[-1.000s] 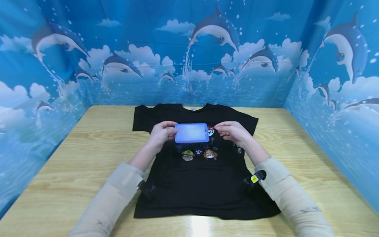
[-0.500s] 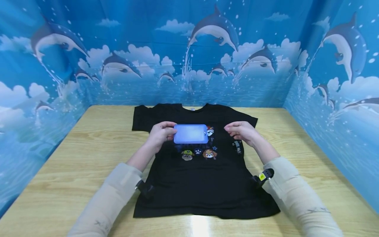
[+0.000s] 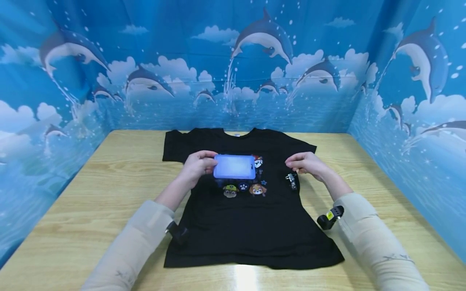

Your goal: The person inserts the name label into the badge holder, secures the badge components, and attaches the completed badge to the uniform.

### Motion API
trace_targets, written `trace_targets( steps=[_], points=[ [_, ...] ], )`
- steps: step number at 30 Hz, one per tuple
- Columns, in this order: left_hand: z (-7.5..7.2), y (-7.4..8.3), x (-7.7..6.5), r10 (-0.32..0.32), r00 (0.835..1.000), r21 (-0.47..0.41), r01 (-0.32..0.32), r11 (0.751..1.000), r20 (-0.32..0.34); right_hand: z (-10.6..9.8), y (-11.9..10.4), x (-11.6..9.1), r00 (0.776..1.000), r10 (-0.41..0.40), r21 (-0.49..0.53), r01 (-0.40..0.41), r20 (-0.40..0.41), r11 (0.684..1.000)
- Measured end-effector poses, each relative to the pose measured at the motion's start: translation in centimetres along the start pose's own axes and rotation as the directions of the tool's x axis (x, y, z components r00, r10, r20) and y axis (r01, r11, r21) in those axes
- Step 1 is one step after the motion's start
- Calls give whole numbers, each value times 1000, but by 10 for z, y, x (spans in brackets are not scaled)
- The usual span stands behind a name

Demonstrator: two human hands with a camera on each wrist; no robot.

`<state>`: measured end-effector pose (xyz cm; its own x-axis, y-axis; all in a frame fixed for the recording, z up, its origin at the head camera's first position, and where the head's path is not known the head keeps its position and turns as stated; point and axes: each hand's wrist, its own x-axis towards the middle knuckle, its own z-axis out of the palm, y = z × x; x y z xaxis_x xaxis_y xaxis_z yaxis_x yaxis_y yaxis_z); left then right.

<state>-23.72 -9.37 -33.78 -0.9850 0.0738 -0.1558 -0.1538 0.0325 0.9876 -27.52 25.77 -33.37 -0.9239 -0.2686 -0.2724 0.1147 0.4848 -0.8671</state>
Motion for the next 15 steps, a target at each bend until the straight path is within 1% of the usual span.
trace_targets(
  steps=[6, 15],
  points=[
    [1, -1, 1, -2, 1000, 4, 2, 1000, 3, -9, 10, 1, 1000, 8, -46, -8, 14, 999],
    [3, -1, 0, -3, 1000, 8, 3, 1000, 4, -18, 21, 4, 998, 26, -134, -17, 64, 991]
  ],
)
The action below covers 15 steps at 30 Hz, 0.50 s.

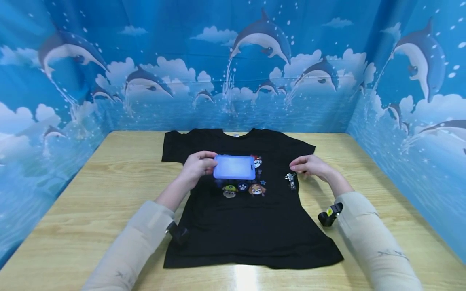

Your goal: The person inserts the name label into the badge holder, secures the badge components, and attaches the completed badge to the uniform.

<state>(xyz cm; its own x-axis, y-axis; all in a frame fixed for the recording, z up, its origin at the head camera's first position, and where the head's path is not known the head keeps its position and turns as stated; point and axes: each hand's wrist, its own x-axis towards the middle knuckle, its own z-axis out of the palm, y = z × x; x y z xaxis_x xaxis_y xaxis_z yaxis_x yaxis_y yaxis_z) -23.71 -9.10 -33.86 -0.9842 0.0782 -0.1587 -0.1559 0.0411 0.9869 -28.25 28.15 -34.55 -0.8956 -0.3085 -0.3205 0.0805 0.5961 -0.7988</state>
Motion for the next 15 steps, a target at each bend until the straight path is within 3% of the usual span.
trace_targets(
  steps=[15],
  points=[
    [-2, -2, 0, -2, 1000, -17, 2, 1000, -4, 5, 9, 6, 994, 19, -74, -12, 103, 997]
  ],
)
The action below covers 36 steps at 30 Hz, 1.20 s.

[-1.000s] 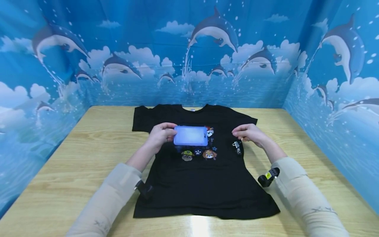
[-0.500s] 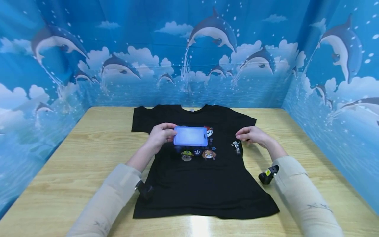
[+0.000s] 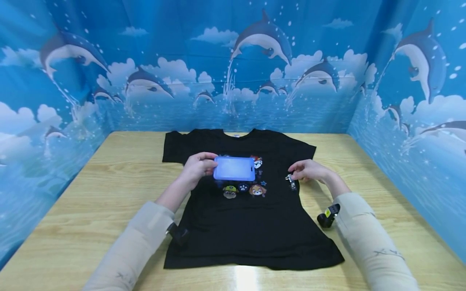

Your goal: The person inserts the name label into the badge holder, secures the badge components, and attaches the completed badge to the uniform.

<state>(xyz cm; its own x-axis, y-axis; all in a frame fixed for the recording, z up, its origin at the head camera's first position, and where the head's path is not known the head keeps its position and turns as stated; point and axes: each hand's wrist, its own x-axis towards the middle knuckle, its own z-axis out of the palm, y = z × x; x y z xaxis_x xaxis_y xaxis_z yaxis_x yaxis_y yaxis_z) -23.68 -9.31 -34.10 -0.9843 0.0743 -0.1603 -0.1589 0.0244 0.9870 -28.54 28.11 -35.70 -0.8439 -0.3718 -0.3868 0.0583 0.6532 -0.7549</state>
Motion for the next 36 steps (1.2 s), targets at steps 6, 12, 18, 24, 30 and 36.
trace_targets(
  steps=[6, 12, 18, 24, 30, 36],
  points=[
    [0, -1, 1, -2, 1000, -4, 2, 1000, 2, 1, -2, -1, 999, 30, -67, -29, 21, 997],
    [-1, -2, 1, -5, 1000, -1, 5, 1000, -2, 2, -3, -1, 999, 28, -87, -26, 23, 996],
    [-2, -2, 1, -4, 1000, 2, 4, 1000, -6, 2, -1, -3, 1000, 0, -100, 1, 12, 995],
    [-1, -4, 1, -9, 1000, 7, 9, 1000, 3, -1, 1, -6, 999, -35, -152, 35, 6, 988],
    [0, -3, 1, -5, 1000, 1, 5, 1000, 8, -6, 2, -11, 999, -50, -206, 52, 13, 977],
    [2, -2, 0, -5, 1000, 10, 5, 1000, 7, -9, 3, -15, 998, -62, -127, 65, 32, 990]
  ],
)
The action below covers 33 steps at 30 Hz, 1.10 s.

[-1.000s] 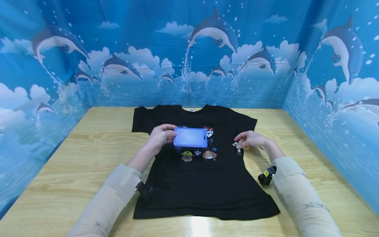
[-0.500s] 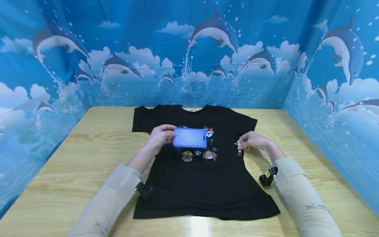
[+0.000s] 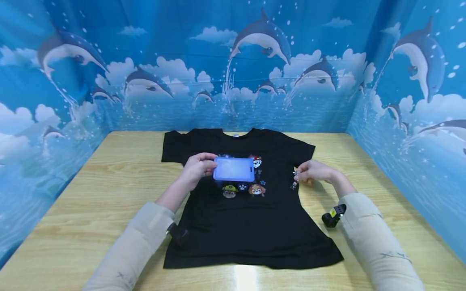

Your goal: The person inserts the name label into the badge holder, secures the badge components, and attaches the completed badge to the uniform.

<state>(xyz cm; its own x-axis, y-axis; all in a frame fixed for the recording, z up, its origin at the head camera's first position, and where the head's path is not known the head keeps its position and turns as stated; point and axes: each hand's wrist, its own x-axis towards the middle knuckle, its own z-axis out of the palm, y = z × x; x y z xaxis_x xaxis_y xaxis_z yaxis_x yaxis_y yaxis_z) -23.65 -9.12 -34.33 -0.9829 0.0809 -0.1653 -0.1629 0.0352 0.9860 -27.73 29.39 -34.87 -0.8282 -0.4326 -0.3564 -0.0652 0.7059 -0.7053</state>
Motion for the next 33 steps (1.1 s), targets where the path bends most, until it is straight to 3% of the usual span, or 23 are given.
trace_targets(
  steps=[5, 12, 21, 27, 33],
  points=[
    [1, -1, 0, -1, 1000, 4, 1, 1000, 0, -2, 0, -1, 998, 15, 27, -14, -57, 1000],
    [1, -2, 2, 6, 1000, 4, -6, 1000, 2, -4, -7, -5, 997, -4, 56, 8, -75, 998],
    [1, -2, 2, 4, 1000, -11, -5, 1000, -6, -2, -17, -6, 992, 41, 148, -23, -121, 989],
    [0, -1, 1, 8, 1000, -11, -9, 1000, -7, -2, -21, -3, 989, 59, 250, -24, -135, 968],
    [1, -1, 1, 8, 1000, -7, -8, 1000, -6, 1, -28, -1, 991, 19, 322, 24, -131, 946]
  ],
)
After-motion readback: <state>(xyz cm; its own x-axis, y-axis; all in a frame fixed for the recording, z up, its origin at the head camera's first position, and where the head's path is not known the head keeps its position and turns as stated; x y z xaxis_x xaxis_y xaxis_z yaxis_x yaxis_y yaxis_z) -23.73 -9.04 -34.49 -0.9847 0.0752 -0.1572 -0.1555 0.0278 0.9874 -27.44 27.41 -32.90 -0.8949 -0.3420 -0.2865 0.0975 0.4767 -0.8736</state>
